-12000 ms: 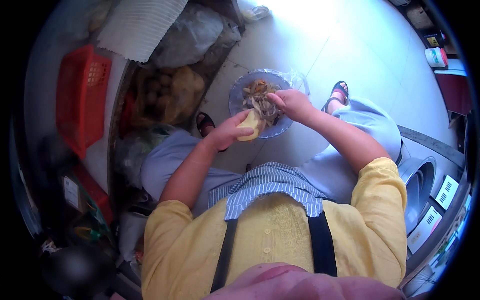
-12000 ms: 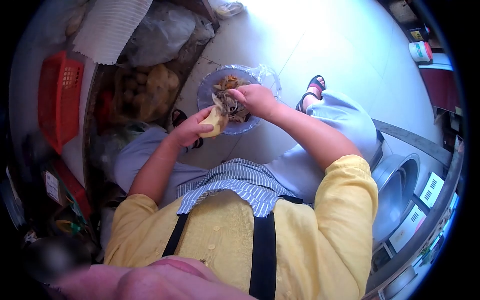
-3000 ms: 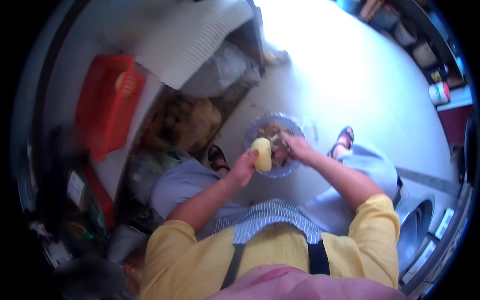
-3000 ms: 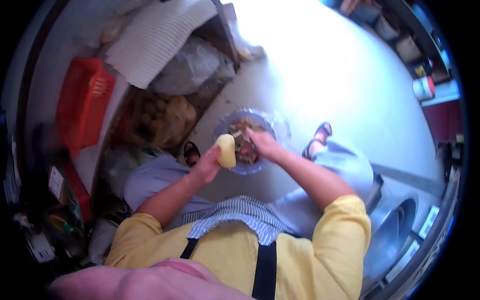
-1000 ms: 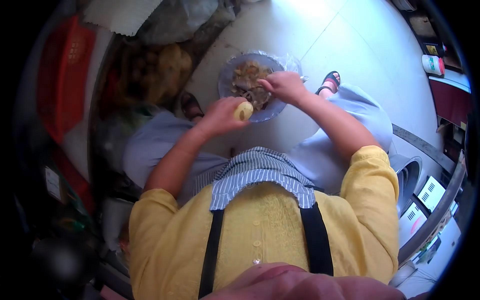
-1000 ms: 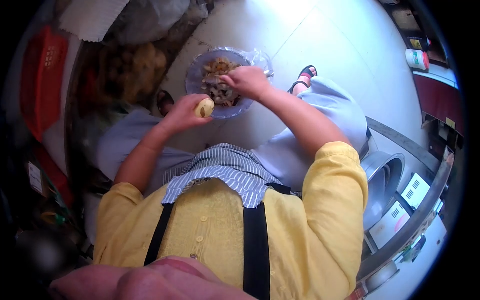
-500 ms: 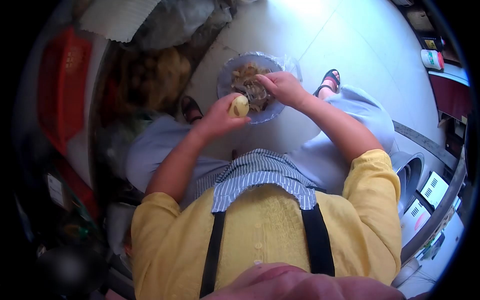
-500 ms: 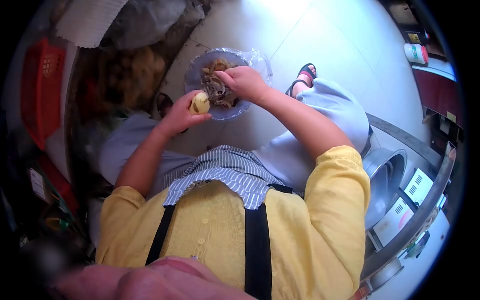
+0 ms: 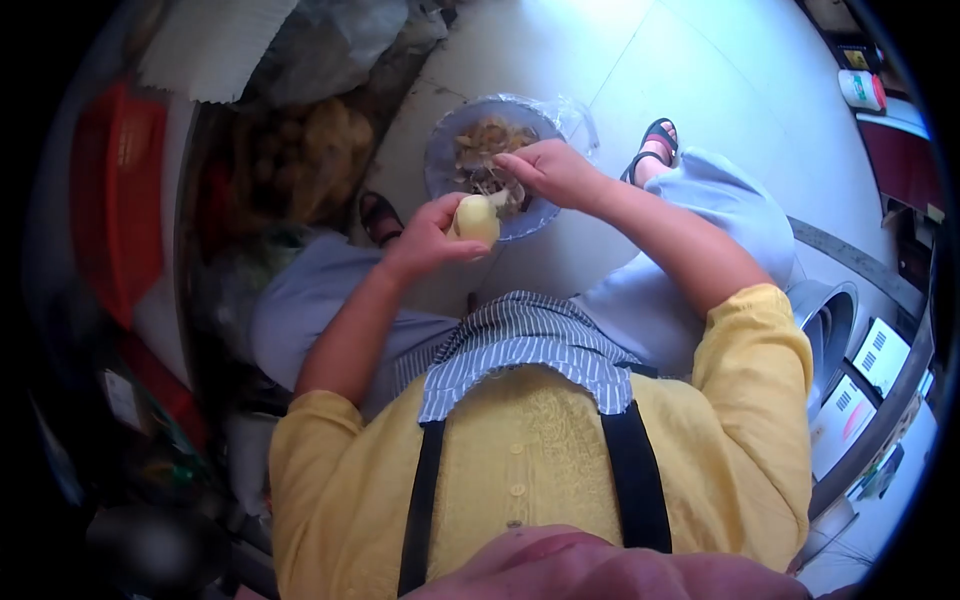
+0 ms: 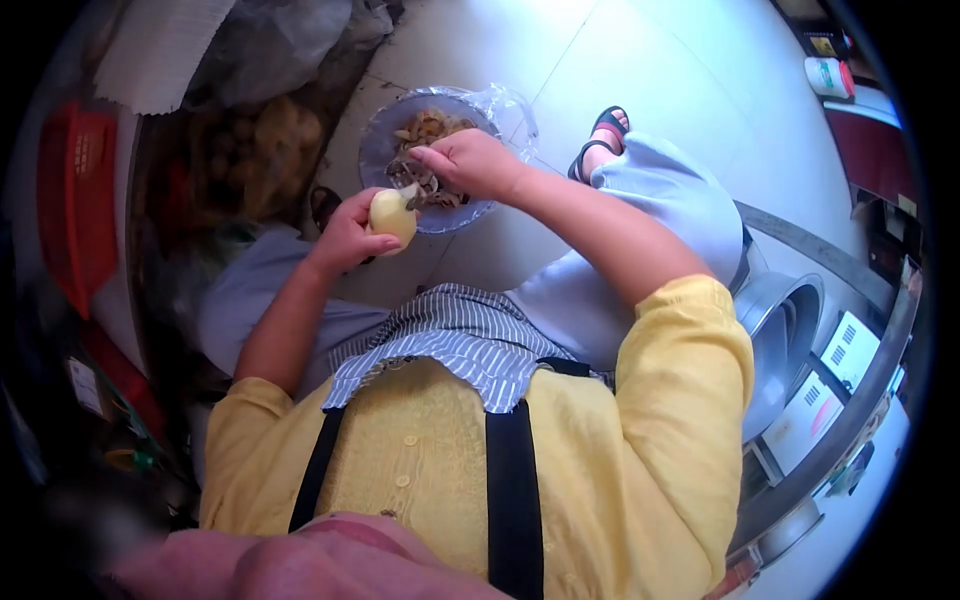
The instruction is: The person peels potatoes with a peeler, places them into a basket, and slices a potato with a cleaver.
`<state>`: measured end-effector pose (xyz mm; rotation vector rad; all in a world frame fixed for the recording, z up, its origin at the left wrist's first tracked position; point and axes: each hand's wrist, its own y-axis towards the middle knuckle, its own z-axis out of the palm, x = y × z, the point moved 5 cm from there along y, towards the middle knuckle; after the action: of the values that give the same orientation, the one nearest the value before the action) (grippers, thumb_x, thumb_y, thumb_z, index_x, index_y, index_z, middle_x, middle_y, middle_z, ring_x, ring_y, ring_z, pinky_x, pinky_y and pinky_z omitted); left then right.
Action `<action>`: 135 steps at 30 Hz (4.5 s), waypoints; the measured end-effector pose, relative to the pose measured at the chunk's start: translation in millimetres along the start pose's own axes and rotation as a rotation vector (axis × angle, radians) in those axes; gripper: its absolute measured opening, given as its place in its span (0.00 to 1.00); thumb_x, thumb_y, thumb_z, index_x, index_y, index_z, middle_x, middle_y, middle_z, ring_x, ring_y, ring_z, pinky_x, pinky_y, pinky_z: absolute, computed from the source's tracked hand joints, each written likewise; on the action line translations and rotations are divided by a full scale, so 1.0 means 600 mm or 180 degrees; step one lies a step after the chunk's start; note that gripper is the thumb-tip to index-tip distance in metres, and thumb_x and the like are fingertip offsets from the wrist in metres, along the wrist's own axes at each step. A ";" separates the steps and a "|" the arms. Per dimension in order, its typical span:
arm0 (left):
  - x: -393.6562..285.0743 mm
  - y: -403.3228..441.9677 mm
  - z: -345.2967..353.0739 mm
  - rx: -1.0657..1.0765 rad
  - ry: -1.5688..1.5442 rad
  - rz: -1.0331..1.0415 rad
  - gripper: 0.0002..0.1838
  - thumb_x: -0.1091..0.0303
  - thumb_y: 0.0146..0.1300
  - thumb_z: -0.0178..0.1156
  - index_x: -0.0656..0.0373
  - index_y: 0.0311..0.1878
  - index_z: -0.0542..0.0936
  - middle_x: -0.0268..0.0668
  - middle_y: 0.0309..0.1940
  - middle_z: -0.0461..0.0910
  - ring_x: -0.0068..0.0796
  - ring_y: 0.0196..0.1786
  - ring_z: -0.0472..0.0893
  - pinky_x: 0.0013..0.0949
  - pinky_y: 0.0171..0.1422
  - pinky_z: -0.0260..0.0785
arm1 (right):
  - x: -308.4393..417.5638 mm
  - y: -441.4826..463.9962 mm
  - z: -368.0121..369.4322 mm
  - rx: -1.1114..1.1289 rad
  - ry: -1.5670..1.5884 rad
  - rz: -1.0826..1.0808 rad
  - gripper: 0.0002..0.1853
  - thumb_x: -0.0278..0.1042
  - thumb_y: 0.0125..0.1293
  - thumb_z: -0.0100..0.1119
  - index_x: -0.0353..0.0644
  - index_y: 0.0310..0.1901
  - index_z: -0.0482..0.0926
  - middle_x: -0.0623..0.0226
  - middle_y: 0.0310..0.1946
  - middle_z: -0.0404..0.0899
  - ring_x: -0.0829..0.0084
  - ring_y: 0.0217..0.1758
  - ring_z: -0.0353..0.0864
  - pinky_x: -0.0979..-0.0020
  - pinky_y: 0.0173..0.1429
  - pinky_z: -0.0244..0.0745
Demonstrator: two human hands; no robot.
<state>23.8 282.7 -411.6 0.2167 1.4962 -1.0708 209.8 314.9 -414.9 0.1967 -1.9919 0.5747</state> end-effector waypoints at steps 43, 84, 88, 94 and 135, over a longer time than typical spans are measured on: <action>-0.328 -0.331 -0.268 -0.3233 -0.0964 0.2678 0.22 0.54 0.65 0.53 0.58 0.56 0.69 0.35 0.44 0.76 0.26 0.43 0.78 0.33 0.48 0.73 | -0.033 0.005 0.004 0.0175 0.0750 0.0973 0.19 0.49 0.69 0.48 0.38 0.39 0.76 0.67 0.24 0.78 0.79 0.22 0.73 0.77 0.27 0.67; 0.357 -0.173 -0.595 -0.1962 0.2966 -0.1676 0.16 0.65 0.63 0.48 0.62 0.49 0.76 0.51 0.46 0.77 0.49 0.49 0.76 0.43 0.56 0.68 | 0.082 0.006 -0.040 0.0428 -0.0903 0.0345 0.12 0.34 0.63 0.56 0.38 0.45 0.73 0.56 0.24 0.76 0.59 0.26 0.74 0.68 0.34 0.69; 0.460 -0.183 -0.617 -0.1910 0.2757 -0.2126 0.18 0.63 0.61 0.50 0.61 0.51 0.77 0.51 0.48 0.77 0.46 0.51 0.77 0.43 0.56 0.67 | 0.106 0.013 -0.056 0.0340 -0.1193 0.0449 0.10 0.31 0.61 0.59 0.36 0.42 0.74 0.55 0.24 0.75 0.60 0.27 0.74 0.67 0.34 0.69; 0.505 -0.146 -0.685 -0.3448 0.2597 -0.1865 0.28 0.53 0.60 0.55 0.67 0.56 0.70 0.48 0.51 0.75 0.42 0.54 0.75 0.38 0.57 0.67 | 0.083 0.016 -0.045 0.0508 -0.0894 0.0815 0.12 0.31 0.61 0.59 0.34 0.43 0.73 0.54 0.25 0.74 0.61 0.26 0.73 0.67 0.33 0.68; 0.123 -0.236 -0.444 -0.4401 0.2188 0.0127 0.40 0.62 0.45 0.69 0.63 0.61 0.63 0.52 0.54 0.68 0.48 0.59 0.68 0.41 0.63 0.61 | 0.075 0.021 -0.020 0.0535 -0.1084 0.0267 0.13 0.36 0.63 0.56 0.35 0.43 0.72 0.47 0.31 0.77 0.48 0.35 0.76 0.60 0.37 0.70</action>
<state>-274.6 360.9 -446.1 -0.4072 2.4886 0.2982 193.4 336.2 -374.7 0.3333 -2.2886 0.8069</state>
